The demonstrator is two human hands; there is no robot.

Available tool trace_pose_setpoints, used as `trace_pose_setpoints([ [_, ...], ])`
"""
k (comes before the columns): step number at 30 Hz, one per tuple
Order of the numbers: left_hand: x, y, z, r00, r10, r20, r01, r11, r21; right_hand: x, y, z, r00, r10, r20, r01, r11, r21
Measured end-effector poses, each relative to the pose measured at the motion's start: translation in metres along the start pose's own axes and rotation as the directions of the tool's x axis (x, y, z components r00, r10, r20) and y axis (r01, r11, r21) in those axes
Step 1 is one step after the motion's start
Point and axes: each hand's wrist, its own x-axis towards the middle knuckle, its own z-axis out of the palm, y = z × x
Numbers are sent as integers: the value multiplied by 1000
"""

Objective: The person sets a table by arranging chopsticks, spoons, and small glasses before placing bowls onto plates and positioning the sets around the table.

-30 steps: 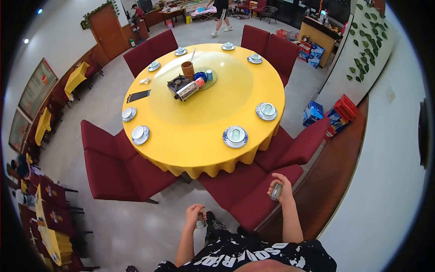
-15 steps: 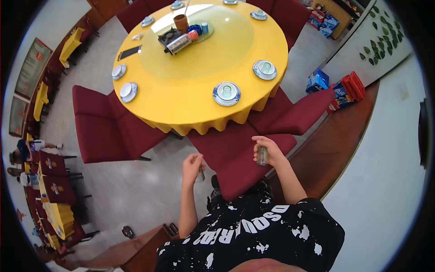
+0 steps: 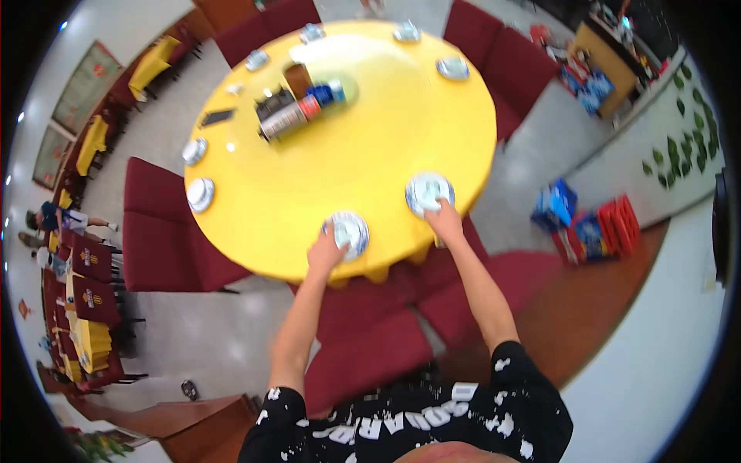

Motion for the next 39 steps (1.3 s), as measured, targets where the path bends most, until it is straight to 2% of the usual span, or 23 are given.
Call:
trace_pose_setpoints([
  [1, 12, -1, 11, 1000, 8, 11, -8, 998, 58, 21, -5, -4, 1000, 26, 9, -24, 989, -144],
  [2, 14, 8, 7, 998, 38, 44, -41, 996, 74, 32, -14, -14, 996, 49, 74, -32, 977, -210],
  [3, 12, 21, -2, 999, 2, 46, -5, 997, 79, 51, -1, -2, 995, 45, 92, -15, 955, -297],
  [6, 19, 18, 12, 999, -3, 37, -2, 992, 125, 66, -12, -8, 976, 12, 215, 69, 927, -367],
  [9, 21, 16, 17, 999, -17, 41, 13, 995, 103, 77, -6, 2, 967, 15, 255, 93, 909, -407],
  [12, 12, 19, 6, 998, -58, 30, 57, 997, 54, 94, 21, 18, 973, -35, 228, 127, 907, -401],
  [13, 2, 23, -2, 996, -79, -47, 79, 997, -2, 94, 25, 13, 984, -41, 171, 104, 921, -376],
  [14, -6, 25, -6, 991, -91, -93, 79, 988, -133, 92, 28, 8, 989, -59, 139, 104, 931, -349],
  [15, -17, 20, -9, 977, -141, -159, 95, 960, -263, 84, 39, 4, 980, -197, 37, 200, 951, -235],
  [16, -39, 24, -23, 978, -181, -106, 135, 929, -344, 57, 19, -20, 962, -269, -47, 265, 961, -77],
  [17, -57, 28, -40, 975, -215, -65, 167, 888, -428, 42, 18, -30, 977, -212, -7, 211, 977, -26],
  [18, -74, 23, -33, 972, -213, -99, 123, 821, -558, 24, 25, -32, 976, -220, 6, 210, 940, 267],
  [19, -90, 14, -29, 973, -184, -141, 46, 750, -660, 15, 46, -25, 974, -189, 122, 124, 905, 407],
  [20, -118, 18, -52, 983, -171, 60, 140, 508, -850, -34, 14, -46, 959, -19, 282, -152, 806, 572],
  [21, -132, 16, -36, 995, -92, 41, 69, 337, -939, -82, -28, -82, 862, 33, 505, -382, 697, 607],
  [23, -167, 23, -36, 994, -57, 96, 105, 184, -977, -133, -29, -89, 835, -16, 549, -443, 570, 692],
  [25, -202, 42, -39, 988, -37, 151, 151, -6, -989, -169, -24, -97, 814, -12, 580, -483, 540, 690],
  [27, -225, 65, -32, 979, -34, 200, 195, -122, -973, -187, -12, -110, 799, -24, 601, -516, 487, 704],
  [29, -235, 93, -22, 976, -36, 217, 205, -214, -955, -178, 26, -115, 769, -56, 636, -568, 395, 722],
  [32, -228, 152, -3, 975, 15, 222, 216, -295, -931, -160, 60, -152, 702, -83, 707, -693, 147, 706],
  [34, -222, 197, 5, 987, 28, 161, 161, -330, -930, -150, 66, -185, 706, -174, 687, -679, 109, 726],
  [35, -216, 219, 13, 983, 56, 176, 185, -332, -925, -140, 74, -208, 706, -217, 674, -672, 97, 734],
  [39, -205, 316, 32, 986, 111, 126, 159, -363, -918, -96, 137, -267, 622, -364, 694, -721, 81, 688],
])
